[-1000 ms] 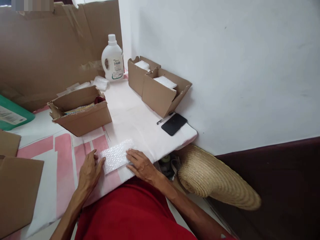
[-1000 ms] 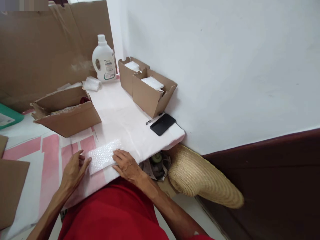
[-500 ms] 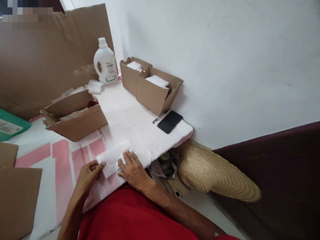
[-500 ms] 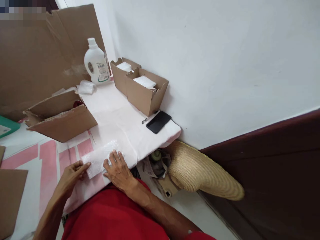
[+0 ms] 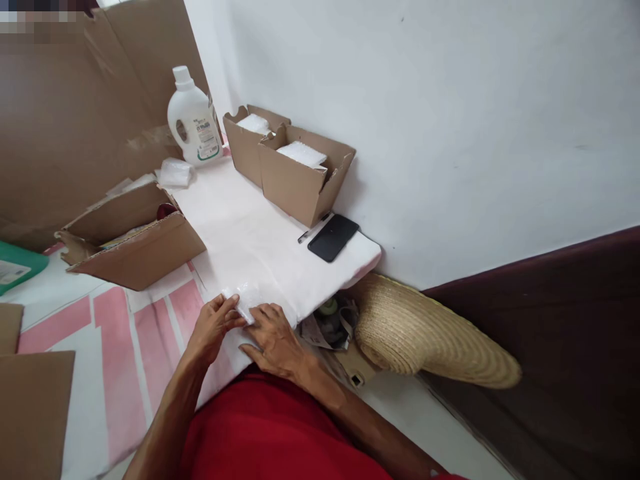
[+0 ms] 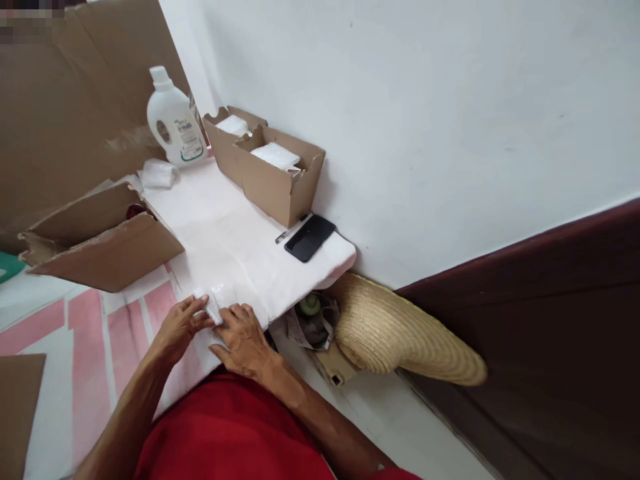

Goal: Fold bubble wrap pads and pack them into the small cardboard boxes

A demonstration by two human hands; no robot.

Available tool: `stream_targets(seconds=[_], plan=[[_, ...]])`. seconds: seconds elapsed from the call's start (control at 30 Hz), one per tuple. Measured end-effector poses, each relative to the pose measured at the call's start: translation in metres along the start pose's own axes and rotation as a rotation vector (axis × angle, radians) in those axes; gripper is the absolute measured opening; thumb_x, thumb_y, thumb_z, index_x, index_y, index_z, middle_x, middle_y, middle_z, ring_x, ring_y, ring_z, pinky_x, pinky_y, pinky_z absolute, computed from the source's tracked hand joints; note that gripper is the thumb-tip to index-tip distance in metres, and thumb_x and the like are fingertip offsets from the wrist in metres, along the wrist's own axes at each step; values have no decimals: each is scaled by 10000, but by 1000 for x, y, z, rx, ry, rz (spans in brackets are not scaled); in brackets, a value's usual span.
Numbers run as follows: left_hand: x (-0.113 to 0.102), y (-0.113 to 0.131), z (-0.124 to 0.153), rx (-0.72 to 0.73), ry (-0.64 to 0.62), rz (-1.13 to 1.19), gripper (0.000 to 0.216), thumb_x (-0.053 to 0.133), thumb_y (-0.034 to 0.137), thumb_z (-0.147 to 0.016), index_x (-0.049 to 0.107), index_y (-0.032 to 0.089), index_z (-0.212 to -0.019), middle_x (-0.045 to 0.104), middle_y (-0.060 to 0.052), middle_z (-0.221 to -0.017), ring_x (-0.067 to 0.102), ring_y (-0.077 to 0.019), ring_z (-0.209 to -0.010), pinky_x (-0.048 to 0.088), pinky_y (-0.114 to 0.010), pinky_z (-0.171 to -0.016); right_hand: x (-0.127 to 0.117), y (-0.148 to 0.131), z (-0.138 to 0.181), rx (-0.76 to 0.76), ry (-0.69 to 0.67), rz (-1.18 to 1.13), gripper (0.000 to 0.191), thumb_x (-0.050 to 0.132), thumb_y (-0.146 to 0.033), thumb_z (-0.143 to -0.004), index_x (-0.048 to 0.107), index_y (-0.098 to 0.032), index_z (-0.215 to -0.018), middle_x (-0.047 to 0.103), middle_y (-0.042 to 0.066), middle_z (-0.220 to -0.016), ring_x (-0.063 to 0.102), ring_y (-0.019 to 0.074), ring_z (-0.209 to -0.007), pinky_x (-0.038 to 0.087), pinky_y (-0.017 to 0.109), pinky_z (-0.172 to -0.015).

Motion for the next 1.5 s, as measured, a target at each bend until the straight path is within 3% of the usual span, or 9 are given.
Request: stream_targets(seconds=[0.17,0.47,0.67,0.83,0.97,1.1,1.23,1.4,1.5], plan=[[10,0,-5,6,-20,-65,450,817,514,-704,523,183,-790,582,44,-664,576,-82,-576,537,-241,-631,-9,8,1,-98,23,-3,220,726,-367,-895,747,-160,-968,677,85,-951,602,249,-1029,408,480,-1130],[29,1,-2,85,-16,-269,428,784,531,-698,679,150,-863,656,-4,-700,632,-133,-628,531,-262,-621,-15,10,34,-110,36,-134,306,581,-230,-977,644,-164,-1268,719,112,-1159,637,237,-1155,429,466,-1154],[27,-6,-1,114,-4,-340,477,745,499,-735,732,126,-1033,718,-55,-725,691,-194,-683,568,-331,-699,-48,6,33,-33,244,-217,157,560,-225,-973,702,-180,-923,729,82,-888,683,223,-908,581,381,-867],[22,-4,7,198,22,-337,498,668,559,-790,696,155,-1081,734,-94,-967,718,-206,-803,593,-356,-749,-40,13,12,31,266,-20,334,488,-221,-1014,630,-112,-1296,662,183,-1310,577,302,-1282,492,493,-1076],[3,2,13,303,200,-415,474,649,564,-808,666,183,-1090,693,-61,-912,673,-184,-746,570,-350,-741,-14,24,8,28,133,115,408,542,-264,-1011,592,-73,-1367,611,193,-1406,536,334,-1345,443,527,-1128],[-14,8,4,383,365,-648,552,733,573,-698,653,194,-1091,661,-72,-957,609,-206,-737,528,-385,-734,-8,26,15,26,89,130,542,622,-355,-979,532,-84,-1439,554,195,-1470,486,339,-1395,411,538,-1154],[-13,4,-15,332,263,-622,522,793,507,-614,658,198,-1013,642,-5,-752,613,-204,-686,516,-360,-708,-11,27,18,35,136,34,508,638,-368,-968,571,-118,-1405,579,193,-1440,505,355,-1370,418,564,-1141],[-11,23,1,305,22,-413,505,711,567,-752,698,152,-1040,747,-87,-958,696,-230,-868,547,-365,-827,-43,49,-1,302,373,-468,528,613,-438,-969,508,-225,-1441,519,154,-1483,514,292,-1357,476,491,-1087],[-16,46,27,302,-153,-245,468,709,488,-821,705,177,-1170,751,-99,-1143,689,-251,-1032,508,-391,-975,-53,39,-33,368,139,-931,708,726,-548,-857,502,-230,-1449,561,142,-1442,599,287,-1251,525,441,-1002]])
Point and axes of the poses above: each hand's wrist, its own z-axis away from the middle knuckle, its own x-axis out of the palm, y = z × x, the point moved 5 cm from there along -z, towards the middle knuckle
